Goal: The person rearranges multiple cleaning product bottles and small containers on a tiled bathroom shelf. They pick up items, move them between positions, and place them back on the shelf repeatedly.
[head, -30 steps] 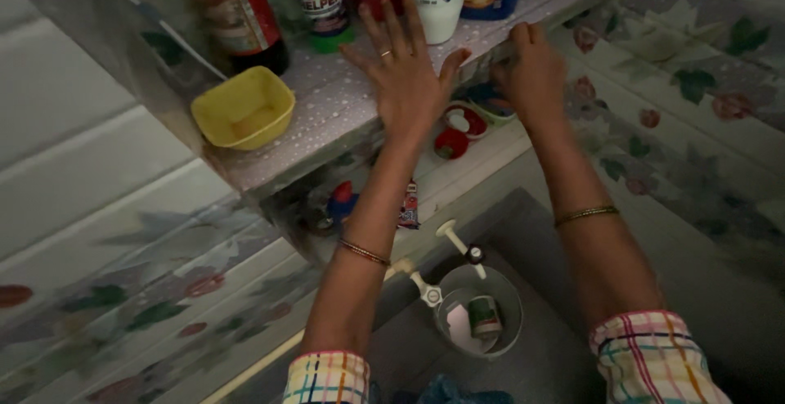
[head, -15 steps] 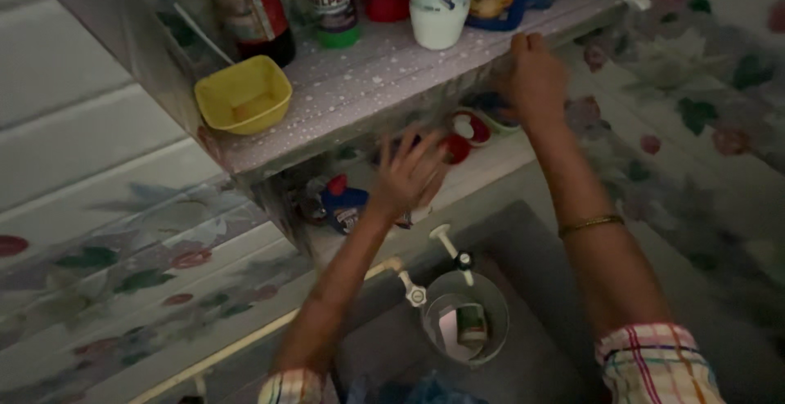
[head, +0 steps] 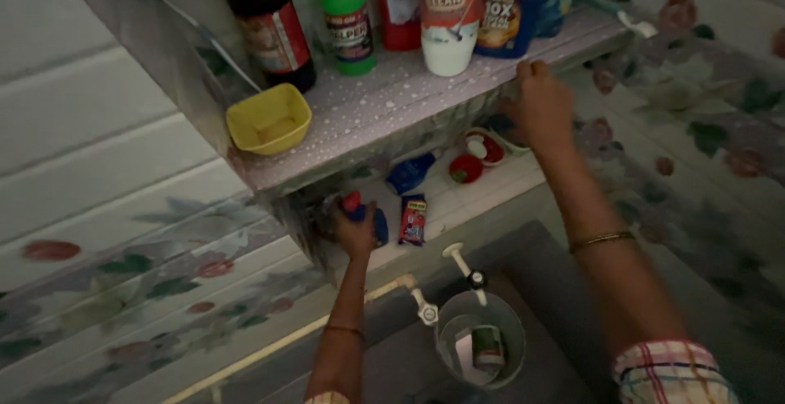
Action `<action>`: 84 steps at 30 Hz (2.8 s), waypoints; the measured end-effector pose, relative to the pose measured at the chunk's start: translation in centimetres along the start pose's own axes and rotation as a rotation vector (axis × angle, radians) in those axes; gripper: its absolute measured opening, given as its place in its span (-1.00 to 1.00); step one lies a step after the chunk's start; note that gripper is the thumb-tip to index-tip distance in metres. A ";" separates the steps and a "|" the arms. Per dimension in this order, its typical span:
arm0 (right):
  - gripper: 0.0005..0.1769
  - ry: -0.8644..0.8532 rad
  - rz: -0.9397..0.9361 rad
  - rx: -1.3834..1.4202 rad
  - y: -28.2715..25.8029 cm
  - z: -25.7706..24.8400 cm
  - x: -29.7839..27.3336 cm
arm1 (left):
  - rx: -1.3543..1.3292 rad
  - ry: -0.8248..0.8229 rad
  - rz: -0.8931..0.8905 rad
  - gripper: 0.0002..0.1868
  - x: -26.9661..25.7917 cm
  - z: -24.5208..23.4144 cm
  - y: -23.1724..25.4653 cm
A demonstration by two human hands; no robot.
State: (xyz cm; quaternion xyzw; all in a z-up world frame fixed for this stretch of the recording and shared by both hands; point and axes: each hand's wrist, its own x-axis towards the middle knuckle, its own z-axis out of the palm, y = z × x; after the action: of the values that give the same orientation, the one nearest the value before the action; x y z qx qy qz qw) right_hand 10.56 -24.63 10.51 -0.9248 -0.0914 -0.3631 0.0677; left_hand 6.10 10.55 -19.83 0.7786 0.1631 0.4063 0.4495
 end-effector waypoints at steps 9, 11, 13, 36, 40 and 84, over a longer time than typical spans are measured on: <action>-0.40 -0.038 0.039 0.010 -0.3 -0.2 0.1 | -0.483 -0.192 0.298 -0.57 -4.2 -5.6 11.1; -0.37 -0.030 0.045 0.009 -0.3 -0.1 0.2 | -0.497 -0.101 0.525 -0.56 -3.8 -8.0 17.0; -0.37 0.018 0.009 0.037 -0.2 0.0 0.0 | -0.499 -0.005 0.695 -0.56 -2.1 -10.4 22.8; -0.41 -0.027 0.099 0.023 -0.7 0.6 0.4 | -0.403 -0.132 0.280 -0.35 18.4 0.1 34.8; -0.42 -0.007 0.082 0.013 -0.9 0.8 0.0 | -0.516 -0.202 0.319 -0.37 19.7 2.0 31.8; 0.18 0.395 0.109 0.831 -9.6 0.5 5.8 | 0.135 0.020 0.585 0.43 15.9 -0.1 35.6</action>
State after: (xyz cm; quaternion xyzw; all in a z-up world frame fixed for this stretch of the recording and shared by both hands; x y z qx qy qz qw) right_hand 12.93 -14.48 14.67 -0.7359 -0.1659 -0.4606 0.4676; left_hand 11.81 1.14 17.52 0.8166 -0.0369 0.5145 0.2590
